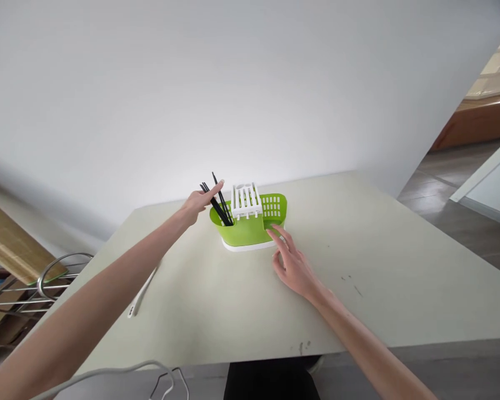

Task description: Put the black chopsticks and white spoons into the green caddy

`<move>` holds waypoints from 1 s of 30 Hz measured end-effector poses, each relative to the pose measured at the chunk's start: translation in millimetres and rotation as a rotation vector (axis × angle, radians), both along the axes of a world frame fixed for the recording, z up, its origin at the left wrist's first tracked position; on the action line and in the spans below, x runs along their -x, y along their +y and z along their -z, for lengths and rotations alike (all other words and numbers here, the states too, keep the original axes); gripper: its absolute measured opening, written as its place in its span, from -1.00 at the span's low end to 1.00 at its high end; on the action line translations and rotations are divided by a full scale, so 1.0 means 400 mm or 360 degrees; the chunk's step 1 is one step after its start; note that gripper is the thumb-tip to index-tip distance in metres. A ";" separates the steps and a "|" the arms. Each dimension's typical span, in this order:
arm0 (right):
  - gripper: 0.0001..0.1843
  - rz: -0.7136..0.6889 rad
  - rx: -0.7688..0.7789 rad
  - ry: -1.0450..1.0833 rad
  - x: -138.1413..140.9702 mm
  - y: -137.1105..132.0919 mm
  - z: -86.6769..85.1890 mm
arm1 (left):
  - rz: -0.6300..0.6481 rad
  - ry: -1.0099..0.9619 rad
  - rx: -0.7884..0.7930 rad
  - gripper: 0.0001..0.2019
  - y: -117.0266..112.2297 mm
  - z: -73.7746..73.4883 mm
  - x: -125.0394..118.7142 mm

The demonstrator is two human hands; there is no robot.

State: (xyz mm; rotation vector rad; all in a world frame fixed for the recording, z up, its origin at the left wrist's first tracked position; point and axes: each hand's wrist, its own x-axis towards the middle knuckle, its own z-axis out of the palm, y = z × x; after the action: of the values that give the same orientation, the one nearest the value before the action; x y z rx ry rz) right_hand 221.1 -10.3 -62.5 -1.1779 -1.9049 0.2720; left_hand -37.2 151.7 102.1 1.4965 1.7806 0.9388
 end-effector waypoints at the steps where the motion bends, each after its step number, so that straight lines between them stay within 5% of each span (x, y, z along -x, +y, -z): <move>1: -0.19 -0.0005 0.0001 0.0006 -0.001 0.001 0.000 | 0.0046 -0.0079 0.0078 -0.34 0.015 0.008 -0.014; 6: -0.17 -0.0008 0.0023 0.0007 -0.003 0.004 0.000 | 0.0062 -0.0265 0.0040 -0.52 0.047 0.031 -0.060; 10: -0.14 -0.0016 0.0036 0.0001 -0.005 0.006 0.001 | 0.0084 -0.0627 -0.0098 -0.53 0.037 0.013 -0.081; 13: -0.15 -0.0027 0.0045 0.0008 -0.006 0.005 0.000 | 0.0113 -0.1026 -0.0337 -0.51 0.029 -0.037 -0.068; 17: -0.16 -0.0015 0.0049 0.0019 -0.005 0.002 -0.002 | 0.0047 -0.1335 -0.0694 -0.48 0.010 -0.155 0.014; 20: -0.17 -0.0026 0.0046 0.0030 -0.004 0.001 -0.001 | -0.0026 -0.1401 -0.0793 -0.51 -0.028 -0.235 0.105; 22: -0.18 -0.0034 0.0038 0.0041 -0.003 0.000 0.002 | -0.0071 -0.1241 -0.0782 -0.52 -0.062 -0.252 0.161; 25: -0.21 -0.0037 0.0028 0.0059 -0.002 -0.001 0.009 | -0.0134 -0.0744 -0.0476 -0.54 -0.120 -0.195 0.221; 30: -0.24 -0.0029 0.0077 0.0041 -0.003 -0.007 0.012 | -0.0024 -0.0239 0.0309 -0.57 -0.217 0.036 0.272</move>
State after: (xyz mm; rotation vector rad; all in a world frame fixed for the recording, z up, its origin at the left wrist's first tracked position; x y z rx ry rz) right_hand 222.4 -13.1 -67.4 -1.1835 -1.8968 0.3431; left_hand -146.0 65.1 87.6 1.2603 1.7229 0.8366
